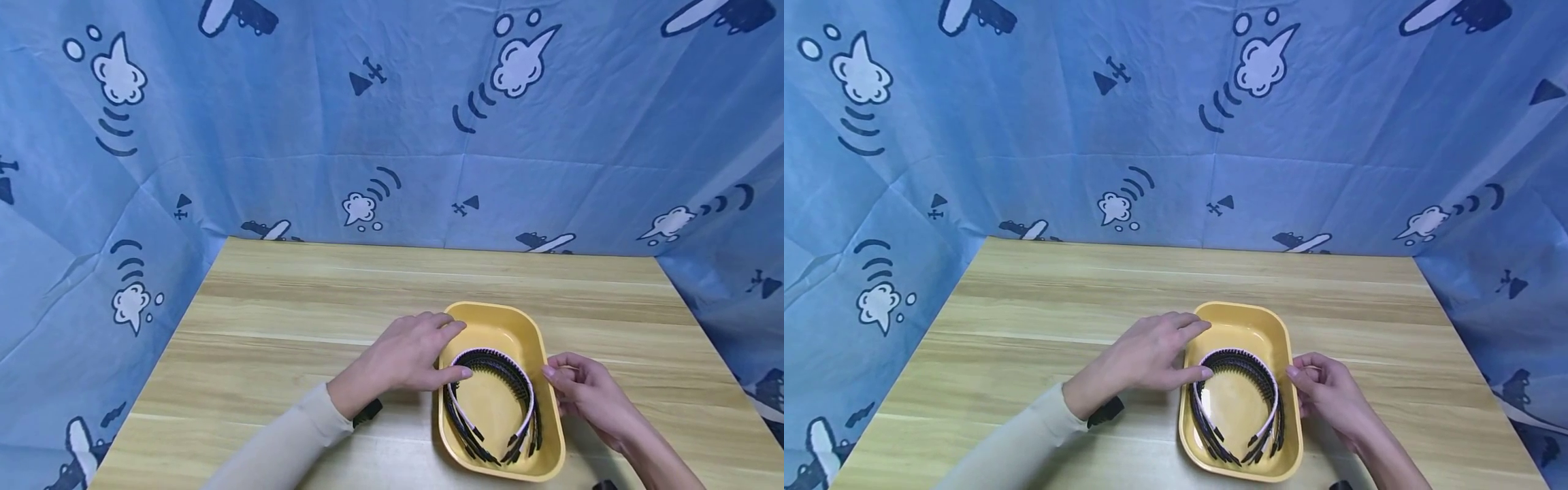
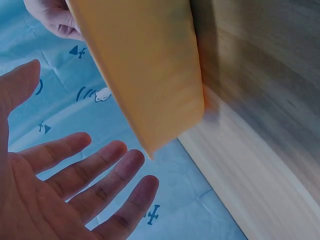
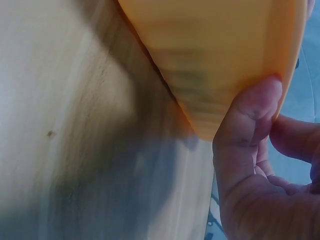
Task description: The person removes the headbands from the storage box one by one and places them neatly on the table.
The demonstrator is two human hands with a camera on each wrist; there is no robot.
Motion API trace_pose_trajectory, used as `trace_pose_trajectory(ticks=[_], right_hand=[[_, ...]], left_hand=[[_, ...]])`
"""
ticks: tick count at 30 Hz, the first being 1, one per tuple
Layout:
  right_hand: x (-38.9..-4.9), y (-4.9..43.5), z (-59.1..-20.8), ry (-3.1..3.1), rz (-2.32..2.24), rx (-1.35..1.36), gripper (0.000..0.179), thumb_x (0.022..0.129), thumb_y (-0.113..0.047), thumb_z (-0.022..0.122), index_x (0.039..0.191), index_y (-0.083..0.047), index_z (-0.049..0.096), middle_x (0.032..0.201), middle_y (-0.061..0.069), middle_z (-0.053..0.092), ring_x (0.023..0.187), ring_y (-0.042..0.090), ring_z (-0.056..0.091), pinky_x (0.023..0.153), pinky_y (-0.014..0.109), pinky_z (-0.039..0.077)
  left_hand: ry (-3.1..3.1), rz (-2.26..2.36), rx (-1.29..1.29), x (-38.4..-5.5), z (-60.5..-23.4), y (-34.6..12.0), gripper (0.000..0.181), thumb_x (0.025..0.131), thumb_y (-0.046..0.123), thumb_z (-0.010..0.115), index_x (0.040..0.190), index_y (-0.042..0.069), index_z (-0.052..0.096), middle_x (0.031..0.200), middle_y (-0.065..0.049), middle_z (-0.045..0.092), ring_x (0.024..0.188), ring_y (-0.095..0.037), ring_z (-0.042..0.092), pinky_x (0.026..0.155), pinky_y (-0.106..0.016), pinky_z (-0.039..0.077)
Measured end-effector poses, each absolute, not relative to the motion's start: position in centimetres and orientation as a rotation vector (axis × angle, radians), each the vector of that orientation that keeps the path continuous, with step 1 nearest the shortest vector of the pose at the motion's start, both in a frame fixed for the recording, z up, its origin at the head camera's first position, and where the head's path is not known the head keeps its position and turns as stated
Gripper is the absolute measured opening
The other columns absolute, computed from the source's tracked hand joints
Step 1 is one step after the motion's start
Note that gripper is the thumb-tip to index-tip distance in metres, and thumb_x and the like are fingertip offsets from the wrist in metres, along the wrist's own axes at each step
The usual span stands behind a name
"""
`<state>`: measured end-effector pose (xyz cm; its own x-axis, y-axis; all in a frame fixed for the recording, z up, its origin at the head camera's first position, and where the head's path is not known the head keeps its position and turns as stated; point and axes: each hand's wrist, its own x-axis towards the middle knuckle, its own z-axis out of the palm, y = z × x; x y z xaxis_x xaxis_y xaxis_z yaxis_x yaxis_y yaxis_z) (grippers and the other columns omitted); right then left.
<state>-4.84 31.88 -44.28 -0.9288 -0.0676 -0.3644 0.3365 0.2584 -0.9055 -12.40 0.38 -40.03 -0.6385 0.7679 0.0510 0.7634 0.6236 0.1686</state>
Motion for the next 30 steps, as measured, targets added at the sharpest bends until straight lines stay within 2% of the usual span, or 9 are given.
trace_pose_trajectory(ticks=[10,23,30], right_hand=[[-6.1,31.0,-43.8,2.194,-1.701,0.237,0.025,0.109,-0.015,0.057,0.121,0.007,0.052,0.086,-0.004,0.067,0.068,0.009,0.063,0.061,0.031,0.06],[-7.2,30.0,-43.6,2.184,-1.706,0.24,0.03,0.109,-0.014,0.057,0.124,0.01,0.05,0.086,-0.003,0.065,0.067,0.009,0.063,0.062,0.031,0.061],[-7.7,29.7,-43.9,2.185,-1.693,0.223,0.03,0.109,-0.014,0.055,0.126,0.01,0.049,0.087,-0.004,0.066,0.068,0.009,0.062,0.061,0.029,0.059]], left_hand=[[2.815,0.237,1.322,-12.5,-40.1,0.9,0.072,0.099,0.067,0.056,0.15,0.016,0.056,0.147,-0.005,0.063,0.129,-0.022,0.066,0.096,-0.038,0.061],[2.789,0.28,1.35,-13.1,-40.7,1.5,0.068,0.1,0.064,0.057,0.148,0.015,0.057,0.146,-0.006,0.064,0.134,-0.02,0.062,0.108,-0.033,0.055],[2.766,0.274,1.343,-13.7,-41.2,2.0,0.068,0.101,0.062,0.058,0.149,0.014,0.056,0.146,-0.006,0.064,0.133,-0.02,0.063,0.105,-0.033,0.057]])
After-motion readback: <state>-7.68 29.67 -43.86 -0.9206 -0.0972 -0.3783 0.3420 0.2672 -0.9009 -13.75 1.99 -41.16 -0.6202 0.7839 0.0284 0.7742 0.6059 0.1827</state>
